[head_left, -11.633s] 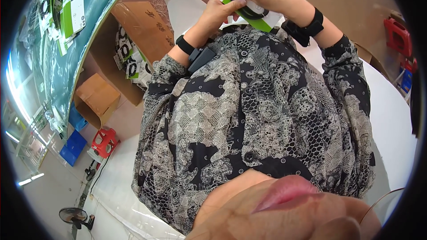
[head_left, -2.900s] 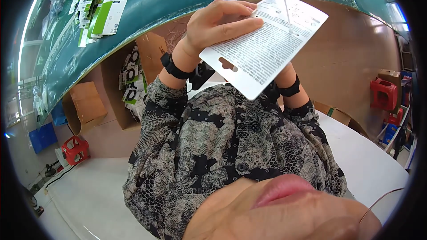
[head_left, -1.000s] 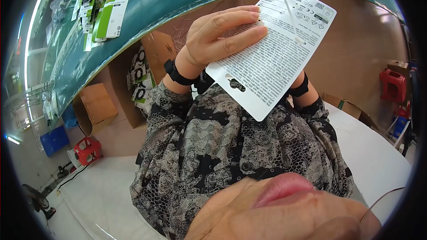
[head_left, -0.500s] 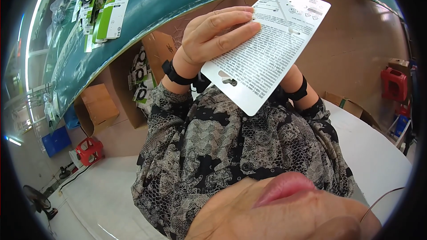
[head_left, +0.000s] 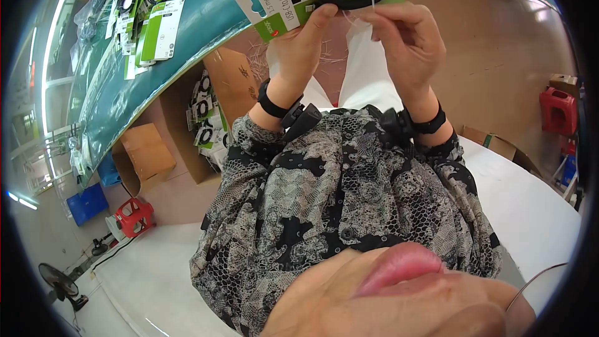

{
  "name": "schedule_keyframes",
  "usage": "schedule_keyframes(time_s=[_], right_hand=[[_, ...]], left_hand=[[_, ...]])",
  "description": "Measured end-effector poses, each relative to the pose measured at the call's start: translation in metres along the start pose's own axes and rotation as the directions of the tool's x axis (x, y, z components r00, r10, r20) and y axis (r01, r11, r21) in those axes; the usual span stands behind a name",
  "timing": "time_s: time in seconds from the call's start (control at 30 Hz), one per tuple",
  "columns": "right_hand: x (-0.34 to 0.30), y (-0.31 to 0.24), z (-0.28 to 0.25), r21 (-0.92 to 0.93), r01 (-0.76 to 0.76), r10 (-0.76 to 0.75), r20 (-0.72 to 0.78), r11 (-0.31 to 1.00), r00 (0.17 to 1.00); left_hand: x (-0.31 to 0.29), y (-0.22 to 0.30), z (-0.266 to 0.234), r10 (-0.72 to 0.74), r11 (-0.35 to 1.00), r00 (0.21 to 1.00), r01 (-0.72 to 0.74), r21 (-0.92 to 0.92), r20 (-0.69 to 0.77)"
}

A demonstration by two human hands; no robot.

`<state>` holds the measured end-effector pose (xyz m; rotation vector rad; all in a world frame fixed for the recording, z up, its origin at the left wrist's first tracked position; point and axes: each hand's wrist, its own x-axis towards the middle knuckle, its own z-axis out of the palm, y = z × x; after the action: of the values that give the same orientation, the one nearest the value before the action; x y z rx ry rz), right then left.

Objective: The person secures a USB cable to its cardboard packaging by threading a plastic tie through the holes and tightening it by hand. They then turn the package over and repeat the process with a second tie.

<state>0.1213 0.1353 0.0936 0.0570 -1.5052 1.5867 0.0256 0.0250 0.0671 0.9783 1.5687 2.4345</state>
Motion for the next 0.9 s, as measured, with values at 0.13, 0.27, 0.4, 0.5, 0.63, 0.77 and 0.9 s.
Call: schedule_keyframes(time_s=[0.13,0.27,0.4,0.5,0.63,0.77,0.9], right_hand=[[0.016,-0.004,-0.003,-0.471,0.294,-0.261,0.134,0.832,0.956],[0.018,-0.009,-0.001,-0.647,0.390,-0.290,0.261,0.655,0.921],[0.023,-0.015,0.001,-0.696,0.377,-0.230,0.299,0.612,0.926],[0.025,-0.018,0.004,-0.711,0.346,-0.192,0.292,0.612,0.937],[0.027,-0.017,0.004,-0.723,0.339,-0.160,0.306,0.602,0.938],[0.028,-0.016,0.002,-0.723,0.337,-0.144,0.316,0.604,0.938],[0.027,-0.015,0.002,-0.719,0.320,-0.119,0.316,0.617,0.941]], left_hand=[[0.002,0.000,0.010,-0.014,0.985,0.999,0.008,-0.170,-0.038],[0.003,-0.005,0.009,-0.061,0.965,0.997,0.046,-0.257,-0.050],[0.004,-0.012,0.007,-0.099,0.953,0.991,0.067,-0.295,-0.095],[0.005,-0.016,0.007,-0.087,0.948,0.994,0.060,-0.313,-0.072],[0.004,-0.021,0.005,-0.100,0.953,0.988,0.062,-0.296,-0.117],[0.004,-0.024,0.003,-0.013,0.989,0.995,-0.001,-0.149,-0.096],[0.004,-0.019,0.009,-0.085,0.957,0.992,0.057,-0.285,-0.088]])
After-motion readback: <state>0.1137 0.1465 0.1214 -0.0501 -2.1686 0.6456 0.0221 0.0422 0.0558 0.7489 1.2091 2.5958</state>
